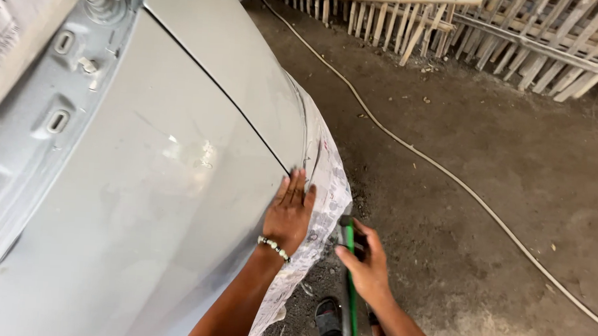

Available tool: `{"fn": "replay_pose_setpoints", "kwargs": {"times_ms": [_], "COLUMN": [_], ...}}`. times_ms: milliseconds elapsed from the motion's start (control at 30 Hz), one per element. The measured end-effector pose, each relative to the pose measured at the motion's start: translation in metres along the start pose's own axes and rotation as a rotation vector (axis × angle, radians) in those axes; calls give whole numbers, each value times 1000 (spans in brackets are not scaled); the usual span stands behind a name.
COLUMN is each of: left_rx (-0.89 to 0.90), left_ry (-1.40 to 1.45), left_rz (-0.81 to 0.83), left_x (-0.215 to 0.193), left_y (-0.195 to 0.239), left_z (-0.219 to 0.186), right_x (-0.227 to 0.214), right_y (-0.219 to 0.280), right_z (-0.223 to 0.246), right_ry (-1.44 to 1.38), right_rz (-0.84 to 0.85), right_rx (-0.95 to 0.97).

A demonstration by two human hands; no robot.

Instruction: The person sands the surface of a white car door using a green sanding block and a yellow cloth. They repeatedly rub the block over the panel and wipe the area with the cloth to remove dust.

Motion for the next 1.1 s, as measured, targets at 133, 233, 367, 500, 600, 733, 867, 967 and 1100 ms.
{"fn": "replay_pose_setpoints", "kwargs": {"times_ms": [133, 233, 367, 500, 600, 733, 867, 967, 1100], "left_rx": [72, -116, -277, -310, -304, -249, -229, -264, -314], "left_ry": [219, 167, 65, -49, -41, -56, -30, -34, -26], "left_rz": [-3, 200, 300, 352, 448, 546, 579, 504, 420], "left_x": [-22, -71, -47, -29, -16, -5, 3, -6, -10], "left_y": [44, 46, 56, 51, 53, 56, 53, 51, 49], "left_z": [-30, -6, 19, 18, 13, 5, 2, 6, 11], "right_x": [-34, -29, -3, 20, 22, 14, 10, 11, 16], "right_y": [5, 1, 1, 1, 2, 1, -2, -5, -5], "right_z": [-56, -72, -35, -31, -21, -12, -7, -8, -18], "right_ry": [-181, -182, -89, -92, -58, -24, 4, 0, 65], "right_rz": [-25, 9, 85, 193, 229, 221, 210, 230, 249], "right_rx": [72, 96, 2, 155, 167, 131, 90, 158, 197]}}
Point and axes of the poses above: each hand's wrist, its own y-axis away from the middle knuckle, its own x-axis out of the palm, z = x × y, the point moved 9 cm from there along -y, towards the middle knuckle, and after that the axes turned 5 degrees about z, right-handed, at the moved point
